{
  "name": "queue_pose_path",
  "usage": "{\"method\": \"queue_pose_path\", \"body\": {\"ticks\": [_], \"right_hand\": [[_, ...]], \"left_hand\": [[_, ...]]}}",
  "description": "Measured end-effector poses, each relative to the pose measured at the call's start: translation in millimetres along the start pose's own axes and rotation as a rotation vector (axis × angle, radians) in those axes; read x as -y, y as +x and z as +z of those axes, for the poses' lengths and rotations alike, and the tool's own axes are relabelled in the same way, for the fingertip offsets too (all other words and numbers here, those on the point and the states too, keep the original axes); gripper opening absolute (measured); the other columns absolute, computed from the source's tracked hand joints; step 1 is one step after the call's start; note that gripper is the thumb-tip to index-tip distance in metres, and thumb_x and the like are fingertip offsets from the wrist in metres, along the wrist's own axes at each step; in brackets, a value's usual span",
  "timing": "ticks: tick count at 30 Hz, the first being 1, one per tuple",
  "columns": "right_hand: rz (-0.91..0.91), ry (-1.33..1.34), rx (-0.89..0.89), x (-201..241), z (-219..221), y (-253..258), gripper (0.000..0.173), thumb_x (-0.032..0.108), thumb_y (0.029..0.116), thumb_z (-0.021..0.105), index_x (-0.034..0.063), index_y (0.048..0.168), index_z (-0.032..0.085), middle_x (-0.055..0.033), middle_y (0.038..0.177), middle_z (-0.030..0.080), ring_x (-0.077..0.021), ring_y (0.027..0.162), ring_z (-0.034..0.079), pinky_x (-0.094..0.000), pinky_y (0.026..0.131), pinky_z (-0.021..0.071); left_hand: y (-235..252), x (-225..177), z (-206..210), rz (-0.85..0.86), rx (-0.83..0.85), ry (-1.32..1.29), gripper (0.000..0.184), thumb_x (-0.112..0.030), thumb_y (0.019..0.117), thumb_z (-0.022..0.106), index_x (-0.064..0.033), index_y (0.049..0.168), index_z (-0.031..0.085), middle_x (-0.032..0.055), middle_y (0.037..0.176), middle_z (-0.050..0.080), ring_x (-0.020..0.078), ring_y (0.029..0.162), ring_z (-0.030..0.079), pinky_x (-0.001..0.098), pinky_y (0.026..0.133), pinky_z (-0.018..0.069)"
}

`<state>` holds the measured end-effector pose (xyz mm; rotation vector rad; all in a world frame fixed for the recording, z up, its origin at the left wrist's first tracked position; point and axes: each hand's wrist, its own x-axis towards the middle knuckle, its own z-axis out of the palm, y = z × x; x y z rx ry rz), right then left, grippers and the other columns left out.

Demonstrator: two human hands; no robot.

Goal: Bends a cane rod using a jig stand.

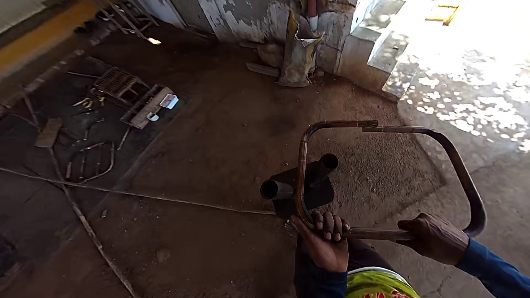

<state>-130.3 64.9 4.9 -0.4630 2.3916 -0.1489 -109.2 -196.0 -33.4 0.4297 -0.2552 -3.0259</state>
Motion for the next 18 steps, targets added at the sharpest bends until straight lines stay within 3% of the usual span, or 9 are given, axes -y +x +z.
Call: {"method": "queue_pose_path", "body": {"ticks": [7,15,18], "right_hand": [[0.157,0.041,0.093,26.6,20.5,-12.4,0.037,0.053,0.0942,0.063,0.017,0.085,0.067,-0.0052,0.067,0.064,-0.0268,0.069,0.068,-0.0496,0.061,0.0509],[0.251,0.055,-0.034,63.9,45.3,-39.8,0.029,0.049,0.0881,0.071,0.0233,0.075,0.065,0.0021,0.058,0.059,-0.0181,0.059,0.064,-0.0429,0.053,0.0483],[0.263,0.087,-0.094,82.3,59.2,-50.2,0.03,0.045,0.0859,0.072,0.0215,0.071,0.062,0.0014,0.055,0.055,-0.0187,0.054,0.062,-0.0426,0.049,0.0462]], "left_hand": [[4.8,-13.7,-14.7,-0.194,-0.057,0.004,0.081,-0.084,0.0932,0.017,-0.0176,0.064,0.054,-0.0048,0.049,0.042,0.0134,0.043,0.048,0.0341,0.054,0.0506],[4.4,-40.1,-12.8,-0.377,-0.042,0.045,0.079,-0.082,0.0948,0.013,-0.0191,0.066,0.052,-0.0048,0.048,0.04,0.0133,0.044,0.047,0.0357,0.059,0.0522],[2.4,-51.9,-13.2,-0.441,-0.059,0.067,0.08,-0.081,0.0951,0.013,-0.0185,0.067,0.052,-0.0046,0.048,0.041,0.0139,0.044,0.048,0.0372,0.06,0.0537]]}}
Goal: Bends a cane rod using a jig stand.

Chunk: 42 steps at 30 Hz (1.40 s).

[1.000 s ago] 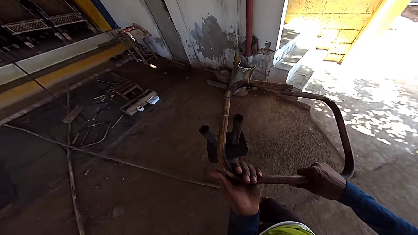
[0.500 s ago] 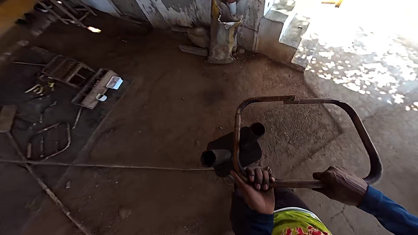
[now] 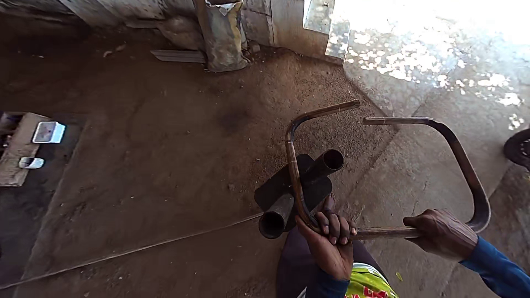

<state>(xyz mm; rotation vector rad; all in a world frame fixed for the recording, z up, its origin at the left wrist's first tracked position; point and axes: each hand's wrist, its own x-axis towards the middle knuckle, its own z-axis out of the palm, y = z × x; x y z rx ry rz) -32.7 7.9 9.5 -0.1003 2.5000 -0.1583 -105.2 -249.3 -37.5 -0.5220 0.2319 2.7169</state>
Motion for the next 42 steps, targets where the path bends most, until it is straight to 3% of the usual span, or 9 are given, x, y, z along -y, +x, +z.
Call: {"method": "queue_pose_path", "body": {"ticks": [3,12,22,27,32,36,39,40,42], "right_hand": [[-0.058,0.003,-0.045,-7.7,3.6,4.2,0.03,0.045,0.0836,0.071,0.0202,0.07,0.06,0.0,0.053,0.053,-0.0205,0.051,0.061,-0.0433,0.045,0.0446],[-0.159,-0.069,0.162,-47.3,-25.5,71.8,0.022,0.04,0.0875,0.073,0.0214,0.077,0.066,0.002,0.059,0.059,-0.0189,0.059,0.064,-0.0446,0.054,0.0482],[-0.046,0.049,-0.149,-8.2,34.6,9.5,0.027,0.041,0.0762,0.074,0.0236,0.063,0.057,0.0054,0.049,0.048,-0.0141,0.046,0.055,-0.0394,0.042,0.0399],[-0.026,0.108,-0.179,7.7,52.0,-0.2,0.03,0.044,0.0763,0.069,0.0205,0.063,0.055,0.0009,0.048,0.047,-0.0198,0.044,0.055,-0.0422,0.039,0.0385],[-0.153,0.011,0.066,-39.1,1.2,53.5,0.026,0.041,0.0868,0.07,0.0167,0.078,0.064,-0.0044,0.061,0.06,-0.0259,0.06,0.065,-0.0486,0.053,0.0489],[-0.29,0.038,-0.142,-54.7,-7.9,81.0,0.027,0.041,0.0841,0.069,0.0168,0.076,0.061,-0.005,0.058,0.057,-0.0267,0.055,0.063,-0.0493,0.047,0.0467],[-0.357,0.1,-0.471,-37.3,-16.4,95.1,0.029,0.042,0.0793,0.069,0.0174,0.07,0.058,-0.0029,0.054,0.055,-0.0236,0.047,0.06,-0.0468,0.039,0.0431],[-0.382,0.136,-0.531,-30.7,-19.6,97.3,0.03,0.044,0.0807,0.069,0.0172,0.072,0.06,-0.0029,0.056,0.056,-0.0238,0.047,0.061,-0.0472,0.039,0.0439],[-0.468,0.217,-0.599,-24.8,-24.4,98.1,0.041,0.06,0.085,0.071,0.0197,0.083,0.065,-0.0006,0.069,0.063,-0.0202,0.055,0.063,-0.0452,0.043,0.0492]], "left_hand": [[0.7,0.3,1.1,0.006,0.007,-0.026,0.078,-0.083,0.0942,0.016,-0.0193,0.067,0.053,-0.005,0.049,0.041,0.0134,0.045,0.049,0.0357,0.059,0.0523],[22.2,33.8,-13.2,0.243,0.041,-0.029,0.08,-0.083,0.0942,0.015,-0.0177,0.067,0.053,-0.0038,0.05,0.042,0.0149,0.047,0.05,0.0371,0.063,0.0529],[5.7,3.1,-12.3,0.017,0.004,0.045,0.08,-0.081,0.0951,0.009,-0.0188,0.065,0.05,-0.0045,0.048,0.039,0.0139,0.043,0.047,0.0353,0.058,0.0515],[-0.2,-7.3,-14.2,-0.03,-0.02,0.077,0.078,-0.082,0.0946,0.015,-0.0192,0.066,0.051,-0.0045,0.048,0.039,0.0136,0.044,0.047,0.0356,0.058,0.0516],[14.0,14.4,-16.5,0.122,0.026,0.042,0.079,-0.084,0.0931,0.021,-0.0178,0.071,0.059,-0.0042,0.052,0.048,0.0147,0.05,0.055,0.0406,0.071,0.0561],[26.0,21.6,13.9,0.35,0.099,0.166,0.076,-0.085,0.0873,0.04,-0.0145,0.086,0.069,0.001,0.065,0.063,0.0197,0.064,0.067,0.045,0.084,0.0588],[33.9,33.1,34.6,0.5,0.243,0.253,0.058,-0.067,0.0939,0.057,-0.0111,0.105,0.07,0.0084,0.081,0.069,0.0246,0.077,0.071,0.0458,0.086,0.0586],[35.5,39.3,41.4,0.53,0.236,0.277,0.046,-0.055,0.0978,0.061,-0.0098,0.104,0.069,0.0089,0.081,0.069,0.0244,0.077,0.071,0.0452,0.084,0.0599],[37.8,48.2,61.7,0.546,0.153,0.316,0.038,-0.046,0.1015,0.061,-0.0121,0.084,0.065,0.0022,0.065,0.061,0.0176,0.062,0.066,0.0387,0.07,0.0607]]}}
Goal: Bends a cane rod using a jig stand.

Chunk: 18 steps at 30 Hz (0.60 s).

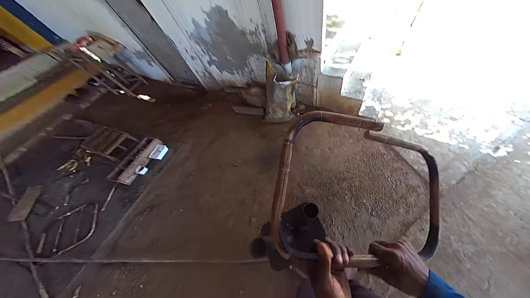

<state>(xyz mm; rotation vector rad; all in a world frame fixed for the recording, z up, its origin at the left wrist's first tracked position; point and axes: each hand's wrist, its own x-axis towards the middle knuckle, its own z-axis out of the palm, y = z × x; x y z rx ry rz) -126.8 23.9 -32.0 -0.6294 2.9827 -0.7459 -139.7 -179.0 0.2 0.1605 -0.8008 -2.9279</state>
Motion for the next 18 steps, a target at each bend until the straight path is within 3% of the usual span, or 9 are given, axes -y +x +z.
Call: {"method": "queue_pose_path", "body": {"ticks": [2,4,6,9,10,12,14,16,18], "right_hand": [[-0.083,0.053,-0.14,-6.3,-13.9,-4.5,0.052,0.074,0.0831,0.069,0.0253,0.101,0.071,0.0024,0.093,0.069,-0.0137,0.079,0.069,-0.0394,0.062,0.0595],[-0.076,0.101,-0.445,-24.8,-52.2,-10.9,0.052,0.065,0.0835,0.076,0.024,0.116,0.073,-0.0021,0.114,0.07,-0.0162,0.103,0.069,-0.041,0.083,0.0619],[0.065,0.099,-0.691,-51.3,-107.7,-16.8,0.057,0.059,0.0845,0.078,0.0196,0.124,0.069,-0.0056,0.125,0.066,-0.0212,0.116,0.064,-0.0456,0.094,0.0581],[0.324,0.355,-0.589,-100.8,-162.8,-32.6,0.092,0.071,0.0783,0.074,0.0132,0.146,0.05,-0.008,0.143,0.058,-0.0245,0.13,0.057,-0.049,0.1,0.0545],[0.362,0.534,-0.48,-114.7,-168.9,-39.0,0.096,0.073,0.0754,0.076,0.0172,0.148,0.048,-0.0056,0.139,0.062,-0.0219,0.123,0.063,-0.0449,0.095,0.0584],[0.325,0.929,-0.268,-137.7,-165.1,-49.0,0.084,0.062,0.0782,0.082,0.0119,0.14,0.056,-0.0143,0.123,0.07,-0.029,0.101,0.072,-0.0452,0.082,0.0634],[0.383,1.112,-0.251,-145.6,-145.8,-58.1,0.057,0.052,0.0852,0.079,0.0023,0.112,0.072,-0.0165,0.093,0.074,-0.0258,0.073,0.073,-0.0402,0.066,0.0639],[0.521,1.217,-0.413,-143.1,-122.9,-66.4,0.046,0.048,0.0904,0.074,0.0029,0.095,0.068,-0.01,0.074,0.066,-0.0166,0.055,0.062,-0.0321,0.052,0.0564],[0.616,1.327,-0.567,-143.3,-105.7,-74.8,0.04,0.043,0.0955,0.069,0.0032,0.101,0.065,-0.0076,0.073,0.062,-0.013,0.051,0.056,-0.0288,0.047,0.0509]], "left_hand": [[4.3,-3.5,17.4,-0.018,-0.061,0.022,0.054,-0.053,0.103,0.054,-0.0143,0.065,0.057,-0.0026,0.051,0.049,0.012,0.045,0.055,0.0303,0.05,0.0527],[9.8,-9.5,19.9,-0.03,-0.047,0.083,0.057,-0.054,0.104,0.051,-0.0146,0.062,0.055,-0.0034,0.047,0.045,0.0095,0.039,0.05,0.027,0.042,0.0483],[10.2,-11.2,17.3,-0.077,0.023,0.149,0.056,-0.051,0.104,0.053,-0.0151,0.062,0.055,-0.0039,0.047,0.045,0.0089,0.039,0.049,0.027,0.041,0.0474],[16.9,-11.8,26.0,-0.222,0.111,0.264,0.053,-0.049,0.104,0.055,-0.0165,0.063,0.053,-0.0048,0.047,0.042,0.0084,0.037,0.045,0.0271,0.038,0.0452],[23.9,-10.7,32.6,-0.295,0.118,0.311,0.053,-0.049,0.1046,0.053,-0.0165,0.063,0.051,-0.0047,0.047,0.041,0.0083,0.035,0.044,0.0269,0.036,0.0452],[44.2,-4.3,49.0,-0.412,0.096,0.441,0.054,-0.048,0.1062,0.05,-0.0151,0.064,0.046,-0.0036,0.047,0.038,0.0086,0.034,0.04,0.0271,0.034,0.043],[63.0,5.3,67.6,-0.461,0.079,0.568,0.053,-0.046,0.1071,0.05,-0.0124,0.066,0.047,-0.0026,0.048,0.037,0.0086,0.034,0.038,0.0268,0.034,0.043],[78.4,16.6,80.7,-0.417,0.116,0.676,0.043,-0.041,0.1083,0.048,-0.0081,0.082,0.056,0.0006,0.056,0.046,0.0106,0.04,0.046,0.0276,0.039,0.0492],[84.8,29.5,84.8,-0.357,0.184,0.774,0.039,-0.038,0.1089,0.048,-0.003,0.112,0.064,0.0093,0.071,0.062,0.0192,0.054,0.062,0.0359,0.053,0.0592]]}}
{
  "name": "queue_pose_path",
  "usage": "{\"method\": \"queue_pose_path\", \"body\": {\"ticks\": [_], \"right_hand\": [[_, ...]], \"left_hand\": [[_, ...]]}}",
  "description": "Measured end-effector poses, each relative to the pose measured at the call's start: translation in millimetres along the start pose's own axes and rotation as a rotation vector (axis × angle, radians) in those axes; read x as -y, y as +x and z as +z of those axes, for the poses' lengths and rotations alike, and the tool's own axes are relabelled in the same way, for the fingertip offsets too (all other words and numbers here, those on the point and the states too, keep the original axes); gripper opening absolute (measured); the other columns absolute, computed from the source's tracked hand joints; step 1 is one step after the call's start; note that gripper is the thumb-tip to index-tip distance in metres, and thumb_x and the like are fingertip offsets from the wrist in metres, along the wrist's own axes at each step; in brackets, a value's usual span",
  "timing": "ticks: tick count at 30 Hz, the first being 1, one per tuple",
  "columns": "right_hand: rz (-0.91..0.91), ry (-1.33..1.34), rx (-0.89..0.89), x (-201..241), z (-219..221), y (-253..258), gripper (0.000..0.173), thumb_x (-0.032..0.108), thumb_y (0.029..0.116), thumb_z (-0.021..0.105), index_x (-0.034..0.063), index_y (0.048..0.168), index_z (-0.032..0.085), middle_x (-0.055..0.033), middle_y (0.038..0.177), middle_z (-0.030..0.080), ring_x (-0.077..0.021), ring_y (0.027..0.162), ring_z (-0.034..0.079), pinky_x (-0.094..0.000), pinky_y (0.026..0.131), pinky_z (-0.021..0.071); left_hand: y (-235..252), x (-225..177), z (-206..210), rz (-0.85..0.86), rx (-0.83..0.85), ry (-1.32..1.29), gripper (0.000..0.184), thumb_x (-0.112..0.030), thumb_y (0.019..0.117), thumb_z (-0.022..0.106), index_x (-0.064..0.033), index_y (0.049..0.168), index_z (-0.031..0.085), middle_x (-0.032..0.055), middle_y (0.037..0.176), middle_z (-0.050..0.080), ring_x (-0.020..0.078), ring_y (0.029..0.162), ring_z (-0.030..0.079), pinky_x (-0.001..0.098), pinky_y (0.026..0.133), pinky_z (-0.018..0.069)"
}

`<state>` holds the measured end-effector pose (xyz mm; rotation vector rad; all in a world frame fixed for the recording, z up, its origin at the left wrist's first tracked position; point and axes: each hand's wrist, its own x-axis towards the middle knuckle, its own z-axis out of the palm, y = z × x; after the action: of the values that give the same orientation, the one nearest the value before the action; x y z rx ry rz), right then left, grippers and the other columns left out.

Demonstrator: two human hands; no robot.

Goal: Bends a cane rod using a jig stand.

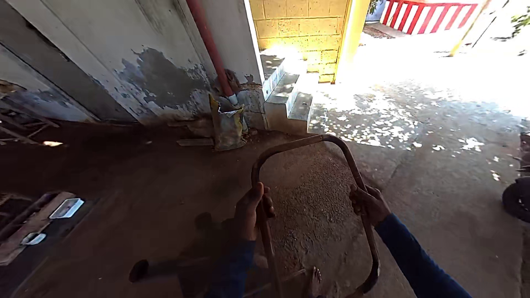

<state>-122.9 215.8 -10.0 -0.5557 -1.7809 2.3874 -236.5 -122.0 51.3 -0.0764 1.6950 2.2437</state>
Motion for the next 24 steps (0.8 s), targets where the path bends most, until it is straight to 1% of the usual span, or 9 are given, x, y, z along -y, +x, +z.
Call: {"method": "queue_pose_path", "body": {"ticks": [2,8,11,14,16,18,21,23,24], "right_hand": [[-0.004,0.137,-0.08,-14.1,-1.9,-9.8,0.036,0.038,0.0973,0.07,0.0027,0.104,0.064,-0.0071,0.071,0.059,-0.0121,0.049,0.053,-0.028,0.044,0.049],[-0.084,0.387,-0.268,-34.6,-5.7,-67.9,0.024,0.026,0.1019,0.064,0.0027,0.104,0.063,-0.0059,0.065,0.053,-0.0118,0.045,0.047,-0.0283,0.042,0.0463],[-0.098,0.505,-0.277,-41.7,-15.8,-100.7,0.022,0.025,0.1039,0.061,0.0031,0.108,0.059,-0.0052,0.065,0.052,-0.0129,0.046,0.049,-0.0291,0.042,0.0485],[-0.111,0.583,-0.281,-59.8,-11.4,-126.4,0.018,0.022,0.1059,0.057,0.0037,0.106,0.057,-0.0043,0.063,0.05,-0.0135,0.045,0.049,-0.0307,0.043,0.05],[-0.124,0.546,-0.246,-78.6,-1.9,-147.3,0.018,0.021,0.1058,0.055,0.0031,0.106,0.056,-0.0049,0.064,0.052,-0.0142,0.048,0.052,-0.0315,0.048,0.0518],[-0.121,0.385,-0.115,-100.7,-5.3,-173.2,0.036,0.029,0.1016,0.061,-0.0015,0.121,0.061,-0.0121,0.08,0.064,-0.0208,0.065,0.064,-0.0385,0.063,0.0596],[0.039,0.05,0.177,-122.8,-63.2,-201.3,0.096,0.068,0.0839,0.071,0.0097,0.154,0.04,-0.0125,0.139,0.063,-0.0306,0.122,0.064,-0.0517,0.097,0.0565],[0.077,-0.135,0.098,-122.1,-129.7,-196.4,0.099,0.079,0.0831,0.061,0.0106,0.153,0.042,-0.0098,0.145,0.06,-0.0301,0.128,0.061,-0.0539,0.098,0.0565],[0.071,-0.204,0.011,-112.6,-161.7,-188.2,0.089,0.075,0.091,0.053,0.0092,0.151,0.044,-0.0108,0.143,0.061,-0.0296,0.126,0.062,-0.0524,0.097,0.0569]], "left_hand": [[1.9,20.3,0.6,0.05,0.041,0.175,0.045,-0.039,0.1083,0.05,-0.0017,0.129,0.061,0.0165,0.083,0.071,0.0263,0.065,0.071,0.0406,0.062,0.0636],[-78.9,154.6,-48.1,0.173,-0.299,0.703,0.058,-0.054,0.0914,0.071,0.0,0.113,0.068,0.0098,0.082,0.071,0.0223,0.071,0.07,0.0455,0.069,0.0612],[-151.6,217.7,-62.4,0.027,-0.365,0.471,0.065,-0.039,0.0989,0.067,0.0107,0.138,0.051,0.029,0.121,0.064,0.0345,0.104,0.066,0.0528,0.093,0.0548],[-208.1,255.2,-28.2,-0.159,-0.305,-0.01,0.059,-0.044,0.1075,0.05,-0.002,0.149,0.042,0.0223,0.126,0.065,0.033,0.108,0.068,0.0524,0.09,0.0581],[-224.3,246.5,11.1,-0.132,-0.405,-0.229,0.048,-0.043,0.1075,0.05,-0.0038,0.136,0.05,0.0179,0.103,0.072,0.0313,0.088,0.074,0.0497,0.077,0.0631],[-223.2,233.3,26.2,-0.111,-0.675,-0.219,0.038,-0.046,0.1053,0.055,-0.0072,0.104,0.056,0.0022,0.061,0.051,0.0159,0.045,0.054,0.0353,0.042,0.0528],[-238.2,223.2,-5.3,-0.056,-0.751,-0.098,0.037,-0.046,0.1037,0.059,-0.0092,0.101,0.056,-0.0008,0.056,0.039,0.0131,0.038,0.039,0.0313,0.033,0.0413],[-251.4,221.0,-30.8,-0.02,-0.742,-0.009,0.039,-0.049,0.1031,0.059,-0.0093,0.107,0.058,0.0001,0.057,0.042,0.0142,0.038,0.041,0.0324,0.034,0.0416],[-260.2,220.5,-41.1,-0.016,-0.74,0.033,0.039,-0.048,0.1035,0.058,-0.0097,0.112,0.059,-0.0001,0.057,0.043,0.0137,0.038,0.04,0.0318,0.034,0.0407]]}}
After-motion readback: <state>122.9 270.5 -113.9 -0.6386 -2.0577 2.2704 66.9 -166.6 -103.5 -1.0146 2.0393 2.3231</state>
